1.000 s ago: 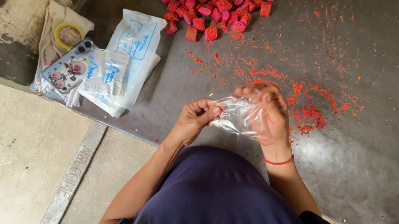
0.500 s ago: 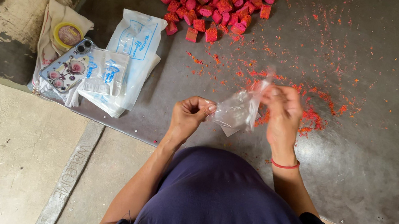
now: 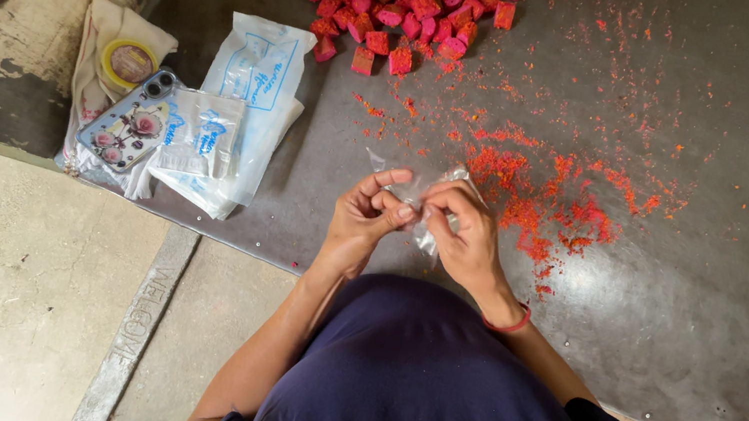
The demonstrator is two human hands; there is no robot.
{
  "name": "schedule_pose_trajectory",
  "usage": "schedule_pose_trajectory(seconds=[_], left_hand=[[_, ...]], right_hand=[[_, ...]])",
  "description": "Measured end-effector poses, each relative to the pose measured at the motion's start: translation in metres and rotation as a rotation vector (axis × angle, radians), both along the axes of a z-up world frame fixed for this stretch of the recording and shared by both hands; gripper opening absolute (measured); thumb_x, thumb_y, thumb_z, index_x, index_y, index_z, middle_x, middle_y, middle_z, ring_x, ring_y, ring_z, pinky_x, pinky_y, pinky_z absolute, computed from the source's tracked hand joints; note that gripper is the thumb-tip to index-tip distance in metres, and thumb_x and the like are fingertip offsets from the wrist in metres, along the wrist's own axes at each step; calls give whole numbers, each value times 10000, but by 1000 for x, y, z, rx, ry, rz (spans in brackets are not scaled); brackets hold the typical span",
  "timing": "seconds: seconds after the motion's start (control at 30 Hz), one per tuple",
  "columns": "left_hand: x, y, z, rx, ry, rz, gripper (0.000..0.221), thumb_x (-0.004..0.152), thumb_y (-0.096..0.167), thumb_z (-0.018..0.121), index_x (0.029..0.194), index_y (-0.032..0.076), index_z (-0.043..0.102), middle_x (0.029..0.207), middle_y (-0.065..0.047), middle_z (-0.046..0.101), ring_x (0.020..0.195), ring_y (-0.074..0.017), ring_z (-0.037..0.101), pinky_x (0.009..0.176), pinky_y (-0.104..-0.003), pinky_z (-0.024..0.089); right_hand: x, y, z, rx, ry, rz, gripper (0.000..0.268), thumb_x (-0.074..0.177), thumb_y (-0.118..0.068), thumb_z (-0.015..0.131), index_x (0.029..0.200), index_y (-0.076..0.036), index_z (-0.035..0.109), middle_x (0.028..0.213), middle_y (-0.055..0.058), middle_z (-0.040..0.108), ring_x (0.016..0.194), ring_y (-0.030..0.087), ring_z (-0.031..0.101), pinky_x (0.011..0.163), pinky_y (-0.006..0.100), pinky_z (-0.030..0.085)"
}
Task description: The person places small red cubes into clear plastic bags by hand and places the filled bags into a red bin.
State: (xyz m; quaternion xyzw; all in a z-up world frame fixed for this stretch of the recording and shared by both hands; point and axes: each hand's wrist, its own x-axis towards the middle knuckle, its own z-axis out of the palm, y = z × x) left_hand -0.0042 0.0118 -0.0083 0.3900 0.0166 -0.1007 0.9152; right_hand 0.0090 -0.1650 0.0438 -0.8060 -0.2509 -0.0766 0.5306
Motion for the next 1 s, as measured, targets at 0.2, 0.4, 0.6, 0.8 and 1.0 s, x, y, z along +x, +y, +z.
schedule_pose_trajectory(seconds=[0.2,0.4,0.6,0.8,1.0], left_hand=[[-10,5,11,-59,-233,9,250,968,29,765,1210,23,703,1017,-15,677,951,-113,656,911,-320,591],[3,36,12,1293,-516,242,323,836,-128,649,1003,98,809,1040,-79,675,793,-207,692,690,-350,561],[-16,61,-29,1470,-350,193,391,820,-140,592,1074,92,778,1146,-125,704,813,-307,710,690,-391,558],[-14,62,-34,1357,-177,186,410,791,-138,573,1116,53,736,1149,-147,695,772,-289,714,690,-373,568],[-1,51,-37,1374,-258,228,371,804,-110,585,1109,49,726,1138,-143,708,915,-345,710,786,-389,576]], right_hand=[[15,-1,-22,-84,-15,-182,176,841,133,630,965,8,636,983,88,660,834,178,681,696,287,555],[38,-17,-52,-133,-11,-176,107,909,66,686,951,-8,621,1015,76,662,819,177,663,698,301,551],[150,-35,-96,-296,75,-57,488,846,-142,809,1272,-49,588,1210,138,636,1049,297,674,846,423,568],[313,-21,-119,-445,72,-131,1033,749,-205,912,1594,-104,326,1553,250,319,1431,466,400,1166,500,422],[372,-16,-161,-671,17,-140,1017,688,-249,950,1520,-130,378,1590,273,213,1377,541,346,1096,551,405]])
